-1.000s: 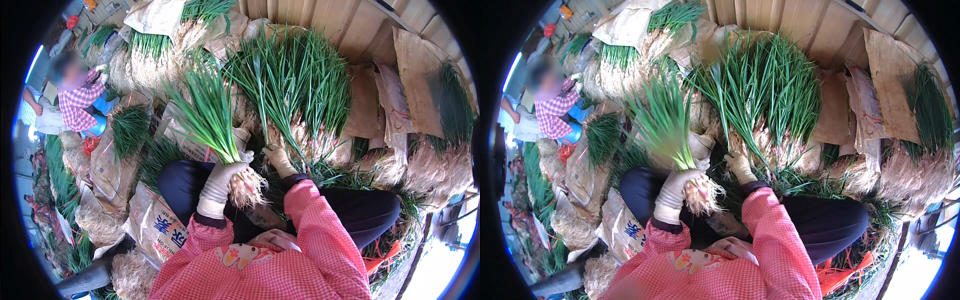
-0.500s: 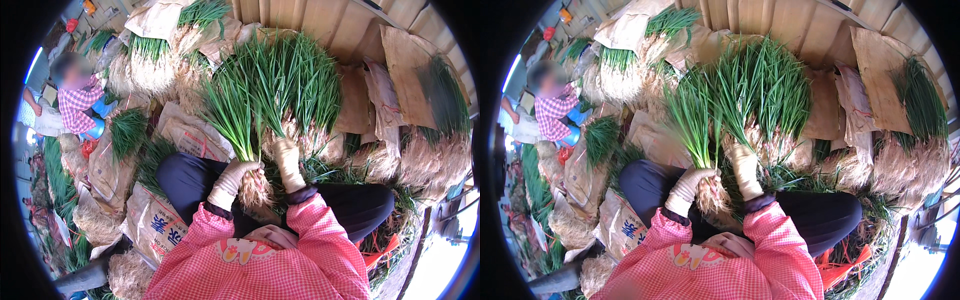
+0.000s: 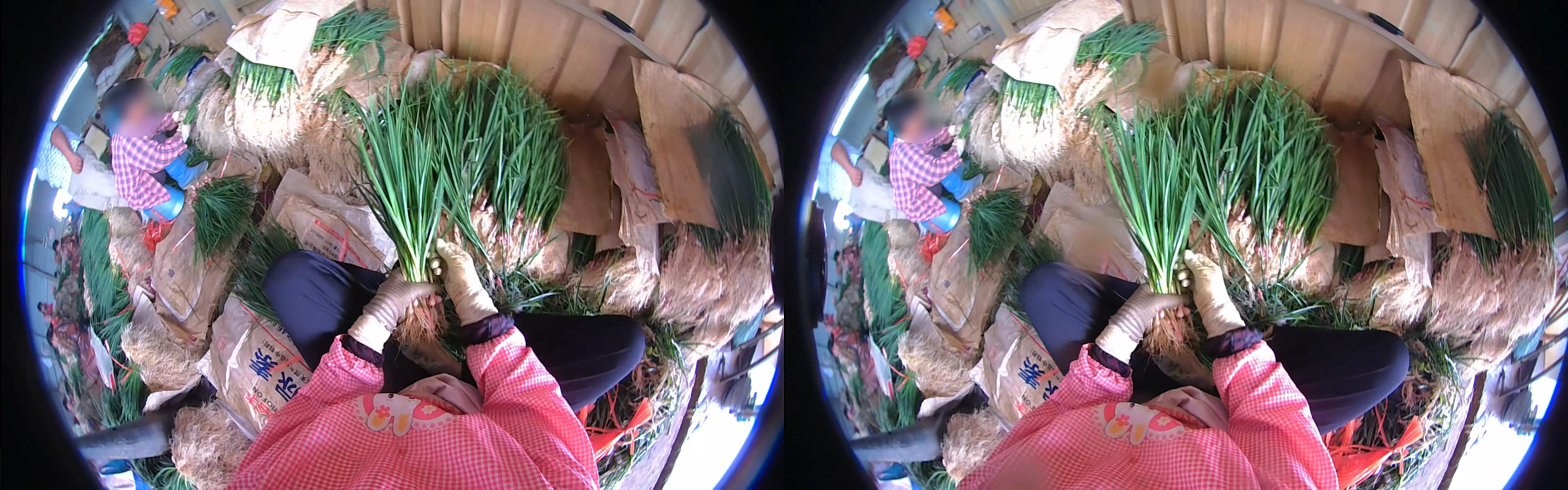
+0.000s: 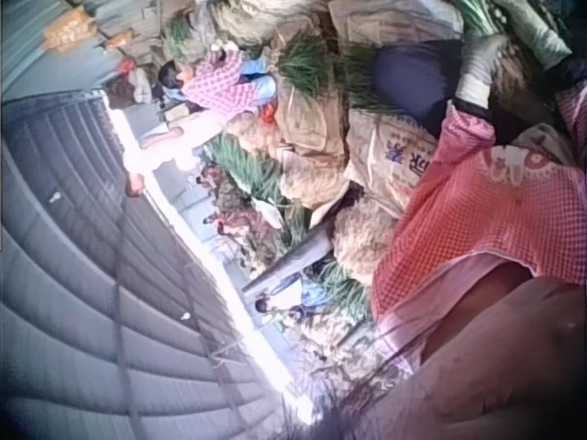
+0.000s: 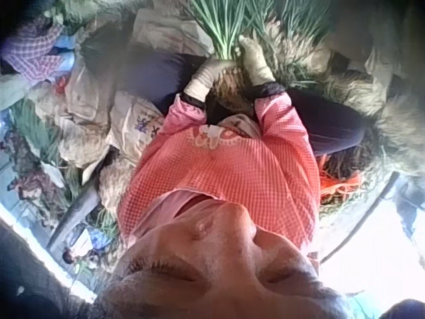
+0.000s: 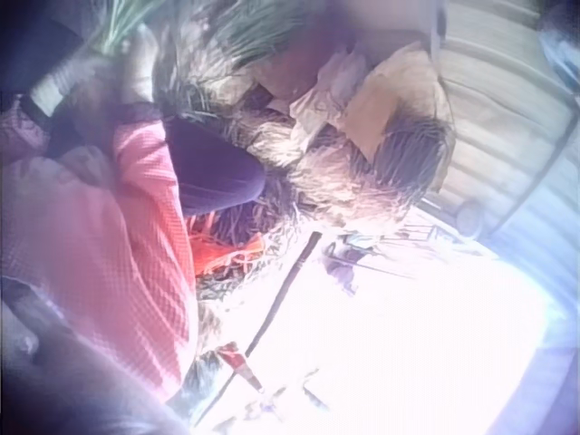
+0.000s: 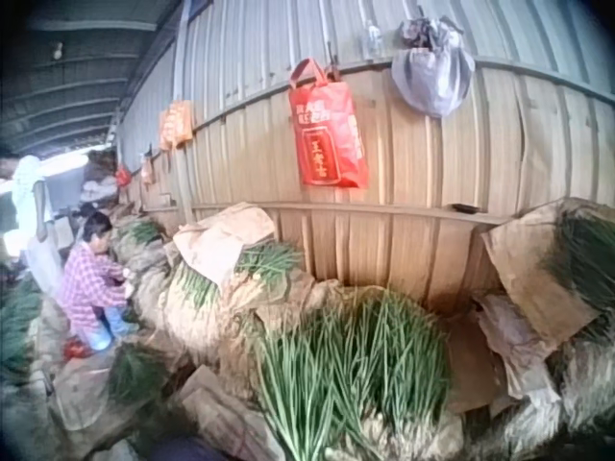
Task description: The person sits cross-legged on the floor and repeatedly gathers bunches of green onions, aligns the roots, and ties them with red rubber bands. The person places the finished bundles on a nearby pile.
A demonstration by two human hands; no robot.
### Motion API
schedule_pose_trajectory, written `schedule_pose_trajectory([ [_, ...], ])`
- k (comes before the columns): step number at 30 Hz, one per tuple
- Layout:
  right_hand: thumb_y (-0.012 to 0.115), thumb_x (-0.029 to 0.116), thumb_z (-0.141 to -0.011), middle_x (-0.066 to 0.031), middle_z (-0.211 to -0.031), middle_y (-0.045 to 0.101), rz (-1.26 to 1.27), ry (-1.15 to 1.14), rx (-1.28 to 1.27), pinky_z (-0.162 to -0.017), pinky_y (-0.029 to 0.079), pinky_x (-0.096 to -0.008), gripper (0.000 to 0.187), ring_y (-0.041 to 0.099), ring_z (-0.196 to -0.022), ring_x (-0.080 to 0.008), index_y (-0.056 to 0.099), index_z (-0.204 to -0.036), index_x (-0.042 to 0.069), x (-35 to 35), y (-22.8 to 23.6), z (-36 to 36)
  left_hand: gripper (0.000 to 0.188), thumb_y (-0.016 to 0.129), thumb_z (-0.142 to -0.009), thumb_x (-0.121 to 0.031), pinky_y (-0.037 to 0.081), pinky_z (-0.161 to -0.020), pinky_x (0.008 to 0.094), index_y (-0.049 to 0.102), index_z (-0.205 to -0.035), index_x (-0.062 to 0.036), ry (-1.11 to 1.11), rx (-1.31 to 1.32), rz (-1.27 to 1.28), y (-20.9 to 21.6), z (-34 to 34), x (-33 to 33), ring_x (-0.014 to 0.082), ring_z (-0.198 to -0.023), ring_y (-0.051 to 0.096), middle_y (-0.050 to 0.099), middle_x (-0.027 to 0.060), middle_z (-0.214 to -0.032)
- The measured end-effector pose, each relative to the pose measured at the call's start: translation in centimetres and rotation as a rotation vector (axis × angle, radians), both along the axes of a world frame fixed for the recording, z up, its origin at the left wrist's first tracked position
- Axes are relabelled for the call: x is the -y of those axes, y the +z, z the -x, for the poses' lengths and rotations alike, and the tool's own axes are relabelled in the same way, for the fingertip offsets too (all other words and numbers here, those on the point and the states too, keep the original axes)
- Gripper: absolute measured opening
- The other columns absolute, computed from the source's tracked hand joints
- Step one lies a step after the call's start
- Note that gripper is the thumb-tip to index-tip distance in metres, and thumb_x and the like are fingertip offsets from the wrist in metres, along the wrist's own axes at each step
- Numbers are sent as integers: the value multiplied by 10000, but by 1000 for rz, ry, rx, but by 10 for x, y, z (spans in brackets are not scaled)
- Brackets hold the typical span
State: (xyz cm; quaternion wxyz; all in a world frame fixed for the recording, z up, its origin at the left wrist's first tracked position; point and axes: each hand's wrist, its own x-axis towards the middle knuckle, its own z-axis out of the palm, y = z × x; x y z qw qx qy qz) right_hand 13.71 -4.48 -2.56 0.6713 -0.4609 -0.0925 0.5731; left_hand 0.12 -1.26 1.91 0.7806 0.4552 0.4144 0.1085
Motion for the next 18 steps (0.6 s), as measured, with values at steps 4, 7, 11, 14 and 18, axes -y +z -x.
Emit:
schedule_pose_trajectory([
  [4,493,188,-910,8,-681,546,-56,-13,-368,-490,386,-204,172,468,-530,-80,599,-925,52,-3,-22,5,145,629,-762,-97,461,-518,228,584,-868,-10,1,273,136,33,19,5,116,-544,558,581,49,-682],
  [7,484,184,-912,22,-623,468,-99,-93,-368,-438,324,-190,153,410,-493,-63,571,-912,57,1,-43,-57,124,639,-744,-163,423,-524,205,619,-730,-41,-109,355,176,72,29,19,72,-539,525,594,20,-646],
  [11,473,179,-915,40,-547,364,-112,27,-233,-368,241,-173,131,332,-444,-41,534,-895,64,-15,-40,-129,149,675,-707,-164,392,-457,168,626,-767,-37,-46,341,90,114,72,11,56,-515,528,606,12,-653],
  [14,492,228,-907,49,-603,427,99,220,354,-420,281,-172,186,384,-489,-43,554,-913,53,7,-14,-110,208,682,-700,-156,441,-498,180,636,-860,-32,163,231,-143,173,144,-14,72,-562,569,638,36,-733],
  [18,538,290,-876,28,-605,447,260,418,348,-415,330,-201,257,426,-492,-81,559,-886,33,26,-54,-108,309,678,-711,-204,473,-535,230,616,-975,-57,329,90,-440,141,247,-68,105,-676,609,648,41,-790],
])
